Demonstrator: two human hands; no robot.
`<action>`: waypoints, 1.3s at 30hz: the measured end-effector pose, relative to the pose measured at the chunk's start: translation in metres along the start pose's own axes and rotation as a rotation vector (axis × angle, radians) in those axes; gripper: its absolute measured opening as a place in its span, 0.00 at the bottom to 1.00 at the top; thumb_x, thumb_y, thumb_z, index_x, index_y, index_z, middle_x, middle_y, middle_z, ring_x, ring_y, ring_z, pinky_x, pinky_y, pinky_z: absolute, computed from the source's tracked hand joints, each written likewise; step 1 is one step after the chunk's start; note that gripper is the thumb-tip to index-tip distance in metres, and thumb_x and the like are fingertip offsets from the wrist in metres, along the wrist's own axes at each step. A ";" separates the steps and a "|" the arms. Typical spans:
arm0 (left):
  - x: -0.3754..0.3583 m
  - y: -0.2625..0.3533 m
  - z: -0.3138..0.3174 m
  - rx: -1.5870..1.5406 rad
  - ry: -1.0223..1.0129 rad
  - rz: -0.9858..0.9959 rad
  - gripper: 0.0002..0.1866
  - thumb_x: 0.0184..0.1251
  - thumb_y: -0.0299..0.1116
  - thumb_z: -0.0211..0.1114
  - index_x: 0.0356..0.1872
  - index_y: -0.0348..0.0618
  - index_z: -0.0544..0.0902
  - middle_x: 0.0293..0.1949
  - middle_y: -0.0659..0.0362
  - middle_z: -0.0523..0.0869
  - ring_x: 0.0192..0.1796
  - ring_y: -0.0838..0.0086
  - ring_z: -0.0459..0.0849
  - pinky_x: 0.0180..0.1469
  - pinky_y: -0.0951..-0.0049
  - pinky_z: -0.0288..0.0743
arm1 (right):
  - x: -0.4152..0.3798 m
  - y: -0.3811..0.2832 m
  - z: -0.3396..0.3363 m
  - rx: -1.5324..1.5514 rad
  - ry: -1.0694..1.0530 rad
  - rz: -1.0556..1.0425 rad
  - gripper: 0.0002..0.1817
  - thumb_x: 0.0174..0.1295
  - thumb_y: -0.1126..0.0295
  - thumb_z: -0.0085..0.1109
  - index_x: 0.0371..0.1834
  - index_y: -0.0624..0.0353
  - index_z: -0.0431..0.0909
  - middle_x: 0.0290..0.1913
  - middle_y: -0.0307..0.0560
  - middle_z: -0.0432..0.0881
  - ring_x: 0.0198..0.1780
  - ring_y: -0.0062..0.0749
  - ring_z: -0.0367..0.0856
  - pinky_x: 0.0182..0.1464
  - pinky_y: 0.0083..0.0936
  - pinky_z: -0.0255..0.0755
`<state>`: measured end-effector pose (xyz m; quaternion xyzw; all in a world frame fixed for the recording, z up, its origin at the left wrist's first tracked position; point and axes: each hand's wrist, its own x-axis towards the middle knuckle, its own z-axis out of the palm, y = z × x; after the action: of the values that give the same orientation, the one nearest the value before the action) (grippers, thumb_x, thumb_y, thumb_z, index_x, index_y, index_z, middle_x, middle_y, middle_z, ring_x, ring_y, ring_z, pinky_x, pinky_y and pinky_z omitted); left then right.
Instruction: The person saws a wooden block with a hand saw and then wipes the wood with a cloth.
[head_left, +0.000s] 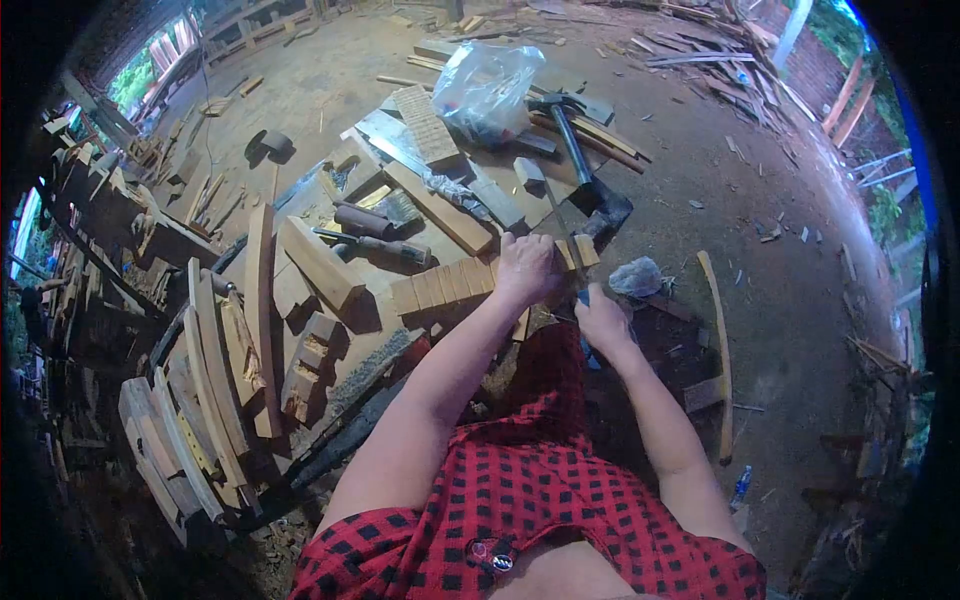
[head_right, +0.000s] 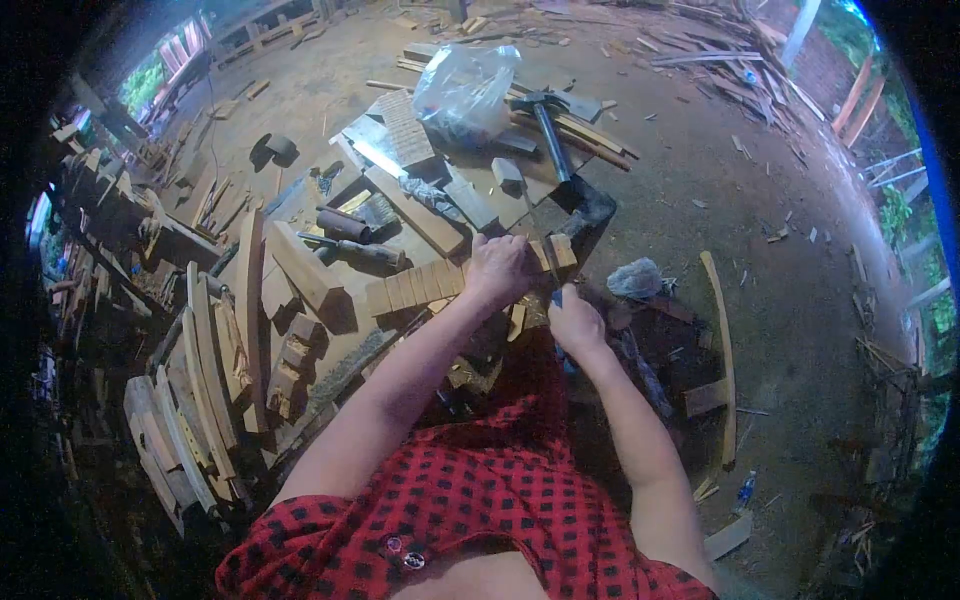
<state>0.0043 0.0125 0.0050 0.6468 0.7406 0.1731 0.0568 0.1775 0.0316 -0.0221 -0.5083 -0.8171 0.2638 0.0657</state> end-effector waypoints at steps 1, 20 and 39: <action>-0.001 0.002 -0.004 -0.003 -0.004 0.003 0.23 0.46 0.50 0.69 0.37 0.44 0.76 0.36 0.54 0.81 0.46 0.62 0.79 0.52 0.61 0.61 | -0.009 -0.001 -0.005 -0.004 -0.002 0.000 0.18 0.63 0.56 0.46 0.41 0.62 0.65 0.32 0.68 0.78 0.38 0.65 0.77 0.42 0.54 0.67; 0.001 -0.001 0.003 0.028 -0.007 0.005 0.19 0.47 0.46 0.67 0.37 0.45 0.76 0.37 0.55 0.81 0.46 0.63 0.80 0.53 0.60 0.61 | -0.050 0.006 -0.012 0.012 -0.094 0.032 0.18 0.63 0.57 0.47 0.43 0.63 0.65 0.33 0.68 0.78 0.39 0.64 0.77 0.42 0.54 0.67; 0.000 0.006 -0.010 0.003 -0.017 0.007 0.14 0.49 0.42 0.62 0.32 0.43 0.80 0.34 0.52 0.83 0.41 0.65 0.82 0.50 0.63 0.62 | -0.088 0.023 -0.004 -0.011 -0.105 0.053 0.17 0.63 0.57 0.47 0.41 0.61 0.65 0.32 0.67 0.78 0.37 0.65 0.77 0.40 0.55 0.67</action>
<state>0.0065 0.0113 0.0165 0.6509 0.7381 0.1667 0.0612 0.2397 -0.0352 -0.0158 -0.5158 -0.8071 0.2871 0.0127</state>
